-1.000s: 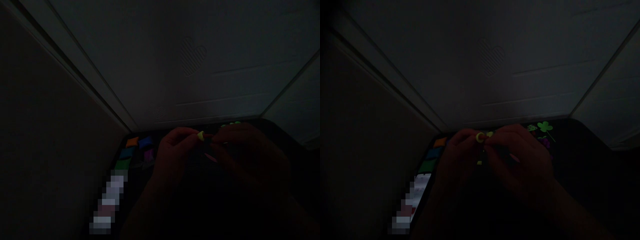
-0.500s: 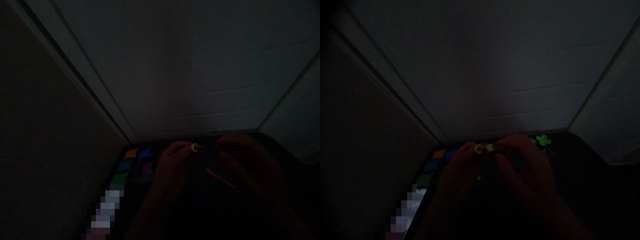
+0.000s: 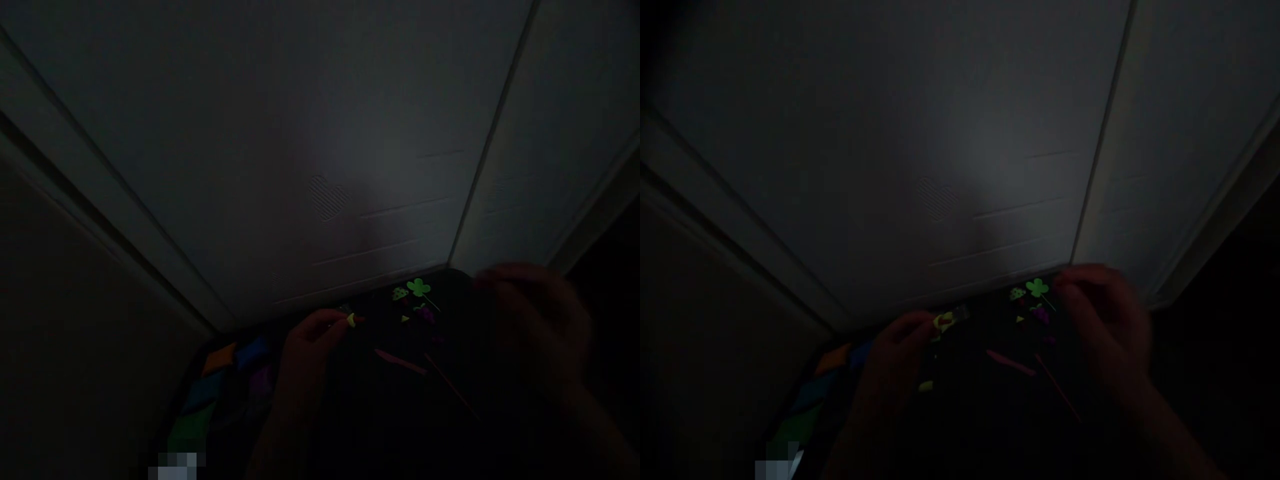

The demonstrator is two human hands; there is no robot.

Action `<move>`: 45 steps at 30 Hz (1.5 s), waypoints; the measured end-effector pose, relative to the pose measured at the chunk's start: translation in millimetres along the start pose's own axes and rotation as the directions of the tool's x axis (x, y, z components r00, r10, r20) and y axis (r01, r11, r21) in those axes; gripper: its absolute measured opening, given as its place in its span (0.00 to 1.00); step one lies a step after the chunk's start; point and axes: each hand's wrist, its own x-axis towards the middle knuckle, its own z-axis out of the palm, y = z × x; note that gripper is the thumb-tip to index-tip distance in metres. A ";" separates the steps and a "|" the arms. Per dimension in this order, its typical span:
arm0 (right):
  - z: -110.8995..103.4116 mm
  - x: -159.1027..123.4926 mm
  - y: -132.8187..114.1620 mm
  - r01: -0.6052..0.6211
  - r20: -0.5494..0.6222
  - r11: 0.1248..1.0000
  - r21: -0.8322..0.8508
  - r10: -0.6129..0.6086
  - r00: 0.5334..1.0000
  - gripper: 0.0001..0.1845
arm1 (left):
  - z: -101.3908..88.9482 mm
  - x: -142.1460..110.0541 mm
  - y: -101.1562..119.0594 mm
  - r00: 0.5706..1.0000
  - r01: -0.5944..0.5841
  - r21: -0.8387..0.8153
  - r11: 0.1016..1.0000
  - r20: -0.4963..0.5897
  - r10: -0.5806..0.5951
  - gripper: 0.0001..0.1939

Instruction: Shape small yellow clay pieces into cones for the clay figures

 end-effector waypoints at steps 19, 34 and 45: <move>13.5 -10.7 209.2 -0.469 0.222 0.808 -0.357 0.561 0.797 0.15 | 48.3 73.7 -93.3 0.840 -0.076 0.609 0.790 0.466 -0.278 0.11; 21.8 -12.5 217.8 -0.490 0.238 0.804 -0.336 0.576 0.782 0.15 | 63.1 134.2 -127.2 0.645 -0.199 0.772 0.604 0.567 -0.512 0.12; 23.0 -11.2 219.8 -0.482 0.237 0.793 -0.373 0.584 0.776 0.15 | 68.4 135.4 -134.6 0.615 -0.189 0.781 0.595 0.567 -0.548 0.12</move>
